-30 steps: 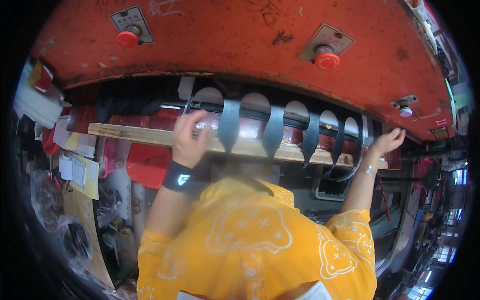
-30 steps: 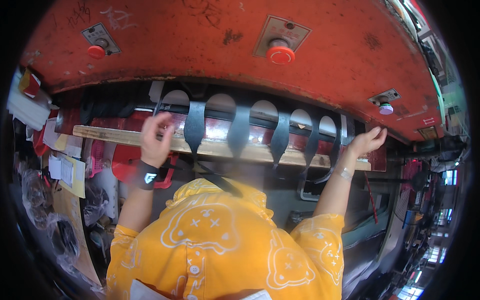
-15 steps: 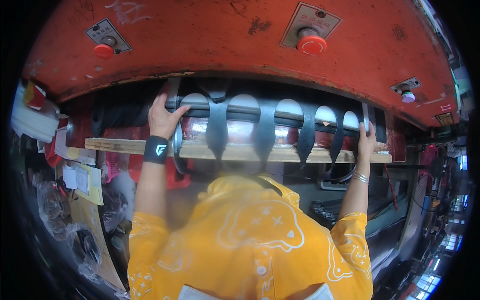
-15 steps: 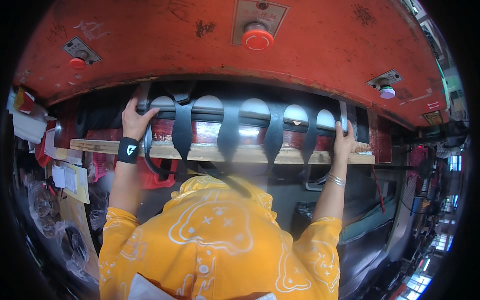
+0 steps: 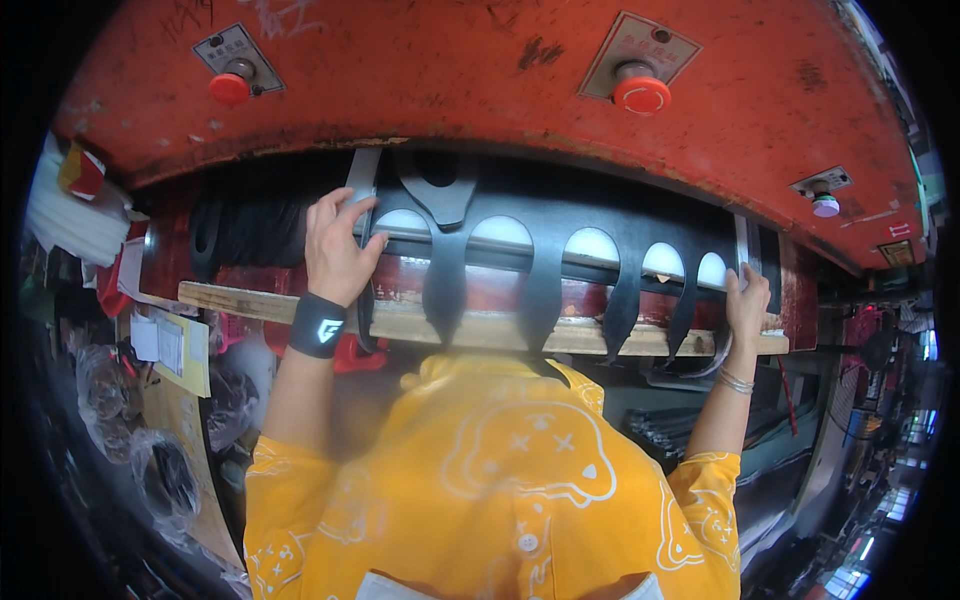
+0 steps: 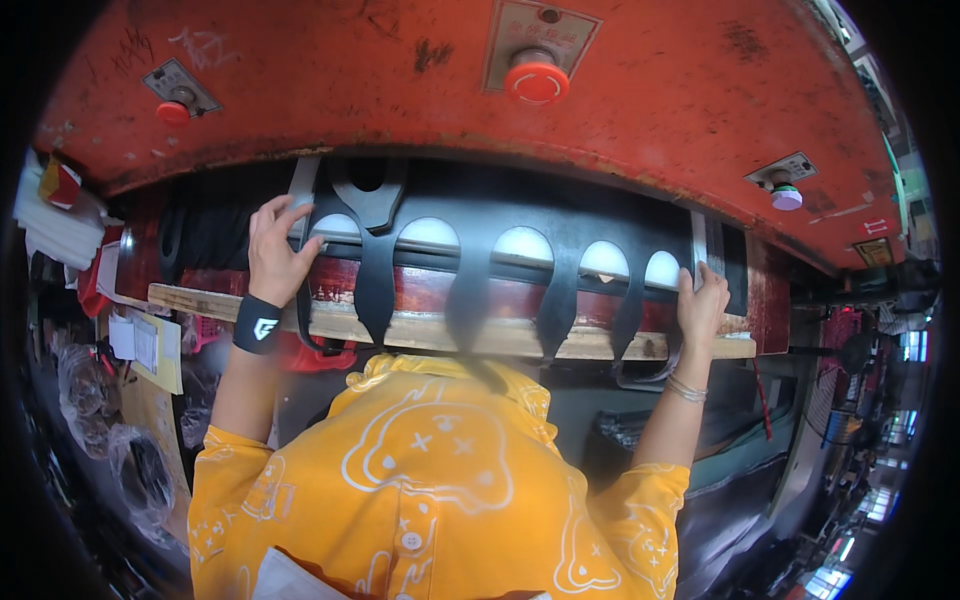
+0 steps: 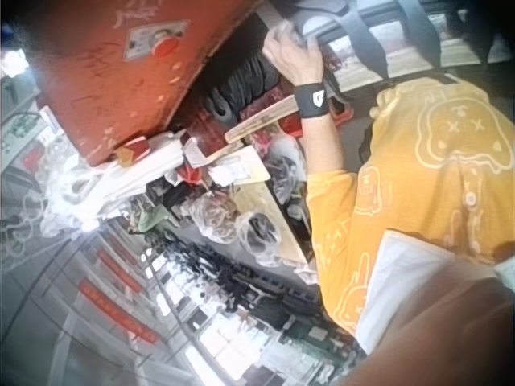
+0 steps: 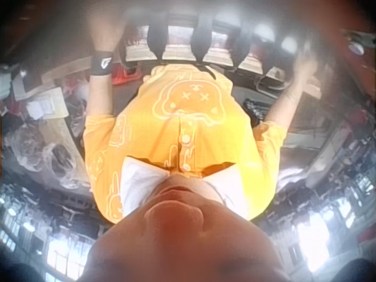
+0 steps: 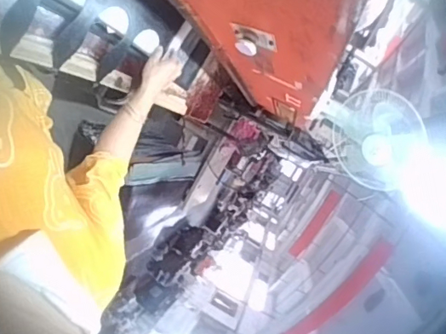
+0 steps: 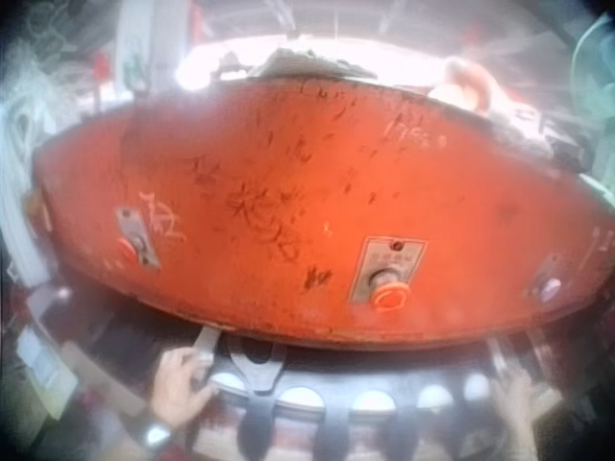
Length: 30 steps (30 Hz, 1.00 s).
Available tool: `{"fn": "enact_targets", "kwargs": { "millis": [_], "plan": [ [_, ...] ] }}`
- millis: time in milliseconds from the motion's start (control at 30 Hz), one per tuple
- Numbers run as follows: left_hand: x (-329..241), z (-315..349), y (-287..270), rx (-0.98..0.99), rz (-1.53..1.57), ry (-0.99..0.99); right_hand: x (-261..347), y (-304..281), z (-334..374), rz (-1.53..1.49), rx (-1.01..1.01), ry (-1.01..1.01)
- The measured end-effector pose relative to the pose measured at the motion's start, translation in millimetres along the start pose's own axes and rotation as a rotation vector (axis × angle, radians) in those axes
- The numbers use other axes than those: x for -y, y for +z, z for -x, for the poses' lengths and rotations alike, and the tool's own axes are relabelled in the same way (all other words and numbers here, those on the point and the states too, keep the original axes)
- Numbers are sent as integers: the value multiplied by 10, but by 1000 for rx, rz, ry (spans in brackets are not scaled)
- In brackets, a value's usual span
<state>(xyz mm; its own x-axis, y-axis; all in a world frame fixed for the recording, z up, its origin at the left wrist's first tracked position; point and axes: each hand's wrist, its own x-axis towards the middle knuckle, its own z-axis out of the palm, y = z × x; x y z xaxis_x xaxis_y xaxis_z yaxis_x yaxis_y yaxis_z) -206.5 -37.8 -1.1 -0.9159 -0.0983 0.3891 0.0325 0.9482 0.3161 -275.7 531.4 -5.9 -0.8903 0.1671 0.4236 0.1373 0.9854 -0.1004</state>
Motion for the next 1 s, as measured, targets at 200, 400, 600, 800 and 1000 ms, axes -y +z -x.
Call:
{"fn": "enact_targets", "kwargs": {
  "millis": [200,400,600,800,1000],
  "plan": [
    [13,-137,-54,203,663,-493,210,-333,-215,111,398,332],
    [1,-324,-65,244,316,-439,41,-99,-221,-27,259,235],
    [90,-464,151,91,277,-343,-39,348,-411,-428,-92,117],
    [144,-662,201,56,86,-338,-5,385,-605,-268,0,198],
    [-584,228,-148,-9,558,-102,41,-165,-557,-422,-626,152]
  ]
}}
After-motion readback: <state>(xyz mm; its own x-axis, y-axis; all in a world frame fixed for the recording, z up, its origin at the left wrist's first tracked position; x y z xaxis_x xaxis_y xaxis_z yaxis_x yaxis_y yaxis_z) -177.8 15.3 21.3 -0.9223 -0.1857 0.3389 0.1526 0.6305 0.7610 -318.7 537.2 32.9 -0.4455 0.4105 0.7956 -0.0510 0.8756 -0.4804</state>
